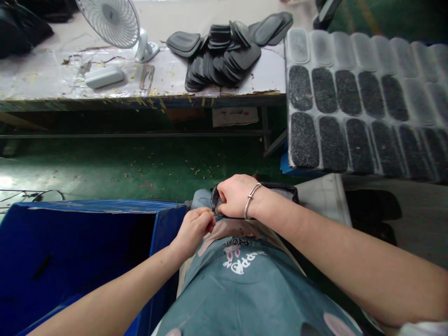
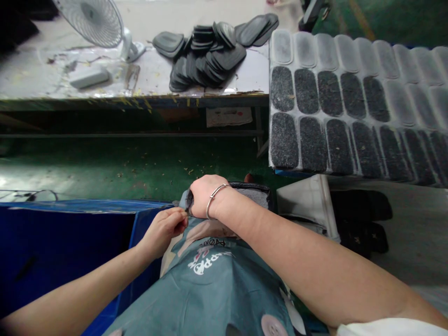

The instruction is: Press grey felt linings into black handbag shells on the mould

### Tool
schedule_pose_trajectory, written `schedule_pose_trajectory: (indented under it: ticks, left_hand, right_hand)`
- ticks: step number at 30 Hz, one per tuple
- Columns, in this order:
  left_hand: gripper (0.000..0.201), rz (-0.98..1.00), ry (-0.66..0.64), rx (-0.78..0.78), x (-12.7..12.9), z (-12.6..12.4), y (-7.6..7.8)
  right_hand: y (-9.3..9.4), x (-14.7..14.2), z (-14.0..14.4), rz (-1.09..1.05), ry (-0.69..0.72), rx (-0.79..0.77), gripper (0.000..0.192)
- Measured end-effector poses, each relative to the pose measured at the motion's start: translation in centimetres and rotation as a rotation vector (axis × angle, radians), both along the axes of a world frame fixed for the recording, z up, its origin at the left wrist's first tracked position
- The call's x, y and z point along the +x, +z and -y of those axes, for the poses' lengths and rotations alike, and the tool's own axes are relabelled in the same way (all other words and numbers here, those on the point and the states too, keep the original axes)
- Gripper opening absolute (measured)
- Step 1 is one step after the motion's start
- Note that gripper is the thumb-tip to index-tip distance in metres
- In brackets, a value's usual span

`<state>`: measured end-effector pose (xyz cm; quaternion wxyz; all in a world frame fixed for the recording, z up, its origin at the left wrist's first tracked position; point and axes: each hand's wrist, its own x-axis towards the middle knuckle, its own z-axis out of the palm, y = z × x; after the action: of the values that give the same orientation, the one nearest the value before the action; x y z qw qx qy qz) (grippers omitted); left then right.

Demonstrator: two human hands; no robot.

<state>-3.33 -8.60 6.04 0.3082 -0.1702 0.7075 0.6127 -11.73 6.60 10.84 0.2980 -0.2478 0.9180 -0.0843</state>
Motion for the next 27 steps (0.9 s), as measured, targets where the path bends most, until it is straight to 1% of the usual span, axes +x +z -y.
schedule_pose_trajectory:
  ticks: [5,9,11,17,21,27]
  left_hand:
    - [0.023,-0.017,0.030,-0.014,0.4,0.1,0.0]
    - [0.030,0.002,-0.037,-0.051,0.3,0.1,0.0]
    - [0.030,0.015,-0.046,-0.061,0.1,-0.1,0.0]
    - [0.021,0.050,0.021,-0.073,-0.4,-0.9,0.2]
    - [0.021,0.053,0.076,-0.069,-0.4,-1.1,0.4]
    - [0.020,0.058,0.124,-0.064,-0.2,-1.3,0.2]
  right_hand:
    - [0.0,0.2,-0.1,0.010,-0.026,0.022,0.027]
    - [0.0,-0.1,-0.2,0.001,0.015,0.001,0.026]
    - [0.0,-0.1,-0.1,-0.002,0.015,0.000,0.024]
    - [0.1,0.0,0.0,0.012,-0.032,-0.005,0.027]
    - [0.2,0.1,0.1,0.013,-0.051,0.003,0.027]
    - [0.5,0.3,0.5,0.002,-0.046,0.032,0.027]
